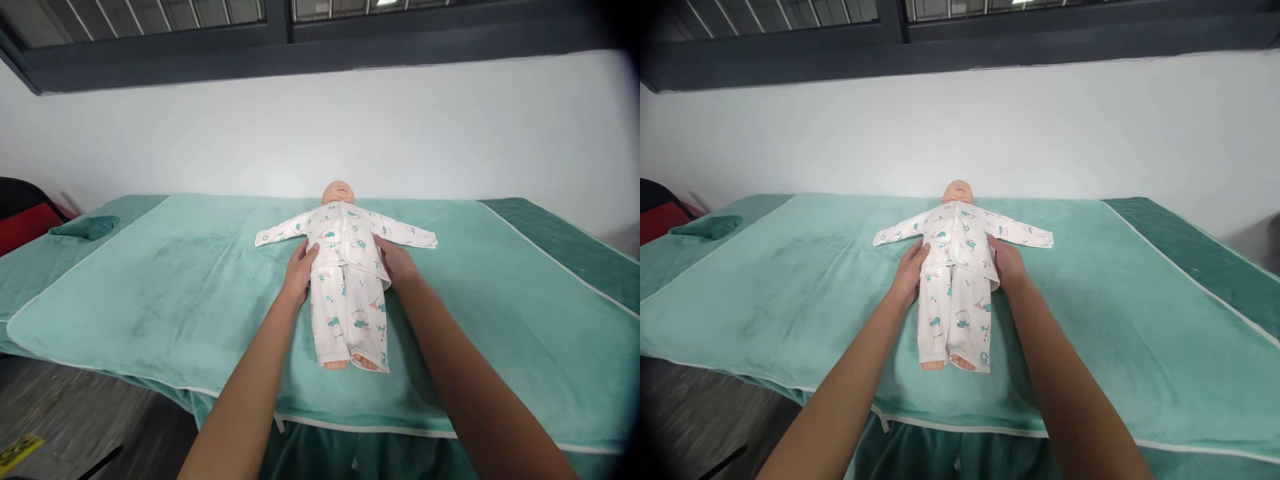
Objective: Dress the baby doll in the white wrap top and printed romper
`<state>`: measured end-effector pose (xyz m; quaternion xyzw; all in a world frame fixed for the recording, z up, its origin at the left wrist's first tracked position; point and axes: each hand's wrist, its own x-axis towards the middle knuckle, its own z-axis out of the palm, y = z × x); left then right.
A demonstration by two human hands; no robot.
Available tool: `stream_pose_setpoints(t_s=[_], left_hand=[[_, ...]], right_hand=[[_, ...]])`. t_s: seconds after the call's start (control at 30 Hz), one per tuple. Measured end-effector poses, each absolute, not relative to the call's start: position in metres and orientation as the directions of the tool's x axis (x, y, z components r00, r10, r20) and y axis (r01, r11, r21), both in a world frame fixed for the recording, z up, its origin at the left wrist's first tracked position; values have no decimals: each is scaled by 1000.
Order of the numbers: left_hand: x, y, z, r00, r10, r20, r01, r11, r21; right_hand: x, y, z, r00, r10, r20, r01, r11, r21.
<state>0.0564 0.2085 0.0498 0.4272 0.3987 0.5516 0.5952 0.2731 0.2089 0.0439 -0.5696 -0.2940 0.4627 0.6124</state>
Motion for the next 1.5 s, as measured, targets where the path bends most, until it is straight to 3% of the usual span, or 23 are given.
stream_pose_setpoints(t_s=[0.2, 0.43, 0.57, 0.87, 0.97, 1.1, 1.3, 1.5], left_hand=[[60, 227, 47, 89, 996, -27, -409, 61, 910], [65, 233, 54, 81, 991, -103, -404, 127, 906], [65, 231, 53, 91, 993, -74, -395, 105, 913], [49, 194, 35, -42, 982, 187, -22, -188, 982], [39, 176, 26, -7, 966, 257, 20, -257, 966], [34, 166, 24, 17, 909, 417, 224, -410, 884], [35, 166, 26, -66, 874, 481, 420, -413, 808], [30, 158, 25, -162, 862, 481, 517, -341, 785]], right_hand=[[270, 221, 40, 109, 991, -82, -492, -18, -870], [271, 220, 39, 112, 992, -60, -550, 12, -835], [269, 218, 40, 137, 989, -55, -539, 28, -842], [264, 168, 35, 220, 975, -41, -457, 66, -887], [262, 141, 28, 349, 936, 32, -362, 167, -917], [255, 115, 23, 421, 893, 160, -107, 224, -969], [247, 115, 21, 484, 818, 310, 349, 144, -926], [250, 111, 16, 548, 771, 323, 467, 38, -883]])
